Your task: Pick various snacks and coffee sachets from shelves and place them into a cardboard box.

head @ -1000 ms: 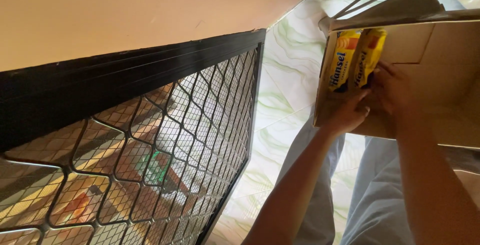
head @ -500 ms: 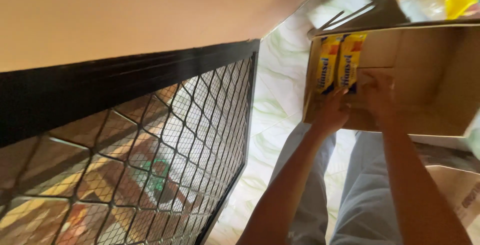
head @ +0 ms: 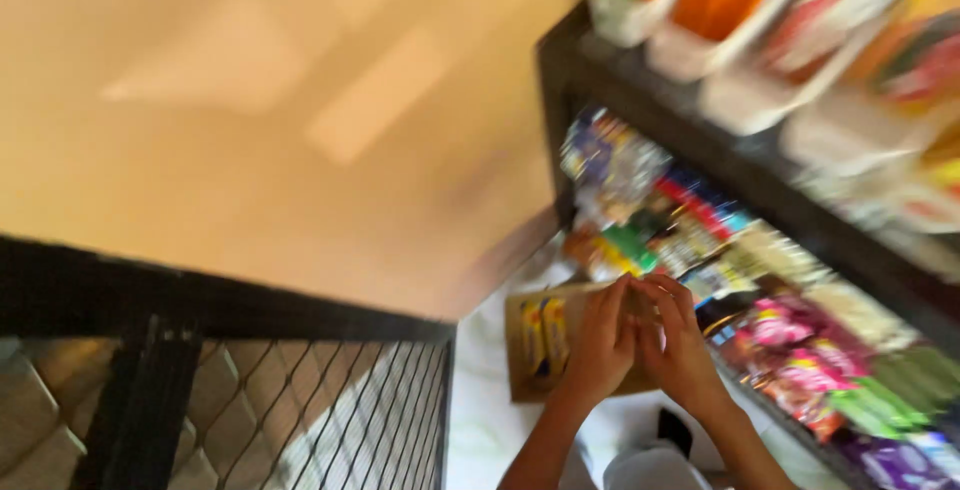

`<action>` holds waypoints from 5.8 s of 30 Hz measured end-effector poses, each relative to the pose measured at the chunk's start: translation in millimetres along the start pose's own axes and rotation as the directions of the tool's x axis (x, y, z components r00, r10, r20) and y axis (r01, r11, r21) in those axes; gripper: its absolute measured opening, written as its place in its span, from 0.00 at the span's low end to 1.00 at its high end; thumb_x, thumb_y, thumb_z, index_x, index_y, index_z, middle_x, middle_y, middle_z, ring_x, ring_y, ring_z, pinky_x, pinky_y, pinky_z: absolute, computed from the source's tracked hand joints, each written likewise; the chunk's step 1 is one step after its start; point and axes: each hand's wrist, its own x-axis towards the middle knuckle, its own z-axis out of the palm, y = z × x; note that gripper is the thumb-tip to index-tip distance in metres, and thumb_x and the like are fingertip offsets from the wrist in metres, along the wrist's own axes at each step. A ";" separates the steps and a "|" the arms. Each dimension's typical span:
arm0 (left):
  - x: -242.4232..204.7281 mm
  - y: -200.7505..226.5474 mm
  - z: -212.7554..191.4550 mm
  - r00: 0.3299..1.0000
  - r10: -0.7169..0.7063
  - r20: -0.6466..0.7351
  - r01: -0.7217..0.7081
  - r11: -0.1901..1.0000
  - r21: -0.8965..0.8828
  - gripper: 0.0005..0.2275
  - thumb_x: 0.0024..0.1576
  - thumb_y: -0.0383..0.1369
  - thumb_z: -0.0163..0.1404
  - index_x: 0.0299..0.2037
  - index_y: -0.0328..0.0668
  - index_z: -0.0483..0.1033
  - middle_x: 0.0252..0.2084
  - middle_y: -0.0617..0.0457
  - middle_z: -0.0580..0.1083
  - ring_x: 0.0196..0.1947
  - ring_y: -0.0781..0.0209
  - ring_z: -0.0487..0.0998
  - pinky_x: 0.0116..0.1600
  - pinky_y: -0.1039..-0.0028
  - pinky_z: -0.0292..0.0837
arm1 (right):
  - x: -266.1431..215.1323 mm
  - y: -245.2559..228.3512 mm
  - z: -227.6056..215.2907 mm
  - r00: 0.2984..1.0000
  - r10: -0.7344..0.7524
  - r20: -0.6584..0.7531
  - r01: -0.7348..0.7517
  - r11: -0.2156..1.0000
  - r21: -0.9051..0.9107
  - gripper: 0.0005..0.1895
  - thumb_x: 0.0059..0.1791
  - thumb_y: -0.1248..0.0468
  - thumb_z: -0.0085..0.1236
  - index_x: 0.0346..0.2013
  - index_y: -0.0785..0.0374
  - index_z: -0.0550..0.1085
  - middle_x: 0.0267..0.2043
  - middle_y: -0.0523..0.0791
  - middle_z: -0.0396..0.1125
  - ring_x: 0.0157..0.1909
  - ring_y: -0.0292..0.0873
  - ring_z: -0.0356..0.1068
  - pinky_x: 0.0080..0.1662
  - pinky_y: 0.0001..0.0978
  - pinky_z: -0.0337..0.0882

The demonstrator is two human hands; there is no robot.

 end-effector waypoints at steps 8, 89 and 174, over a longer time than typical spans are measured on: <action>90.7 229.4 39.8 0.937 0.320 0.138 -0.280 0.927 -0.249 0.29 0.59 0.22 0.48 0.73 0.34 0.57 0.64 0.35 0.65 0.66 0.37 0.66 0.71 0.57 0.61 | 12.4 -96.6 -228.1 0.956 -0.180 -0.231 0.081 0.921 -0.381 0.27 0.44 0.71 0.56 0.59 0.61 0.69 0.64 0.54 0.59 0.64 0.60 0.60 0.63 0.49 0.62; -134.7 -252.6 11.3 0.935 -0.277 0.223 0.270 0.961 0.060 0.21 0.56 0.29 0.52 0.62 0.41 0.71 0.61 0.39 0.71 0.64 0.39 0.70 0.70 0.54 0.63 | -114.3 178.0 216.7 0.901 0.350 0.255 -0.367 0.930 0.018 0.19 0.48 0.76 0.52 0.54 0.63 0.71 0.64 0.49 0.65 0.61 0.51 0.69 0.52 0.36 0.76; -247.6 -348.8 41.8 0.539 -0.751 0.382 0.839 0.518 -0.167 0.24 0.65 0.41 0.48 0.68 0.34 0.67 0.61 0.40 0.74 0.59 0.50 0.76 0.60 0.66 0.70 | -133.3 374.1 365.6 0.761 0.405 0.506 -0.277 0.909 -0.310 0.20 0.48 0.69 0.56 0.55 0.57 0.75 0.57 0.52 0.71 0.59 0.56 0.70 0.59 0.45 0.72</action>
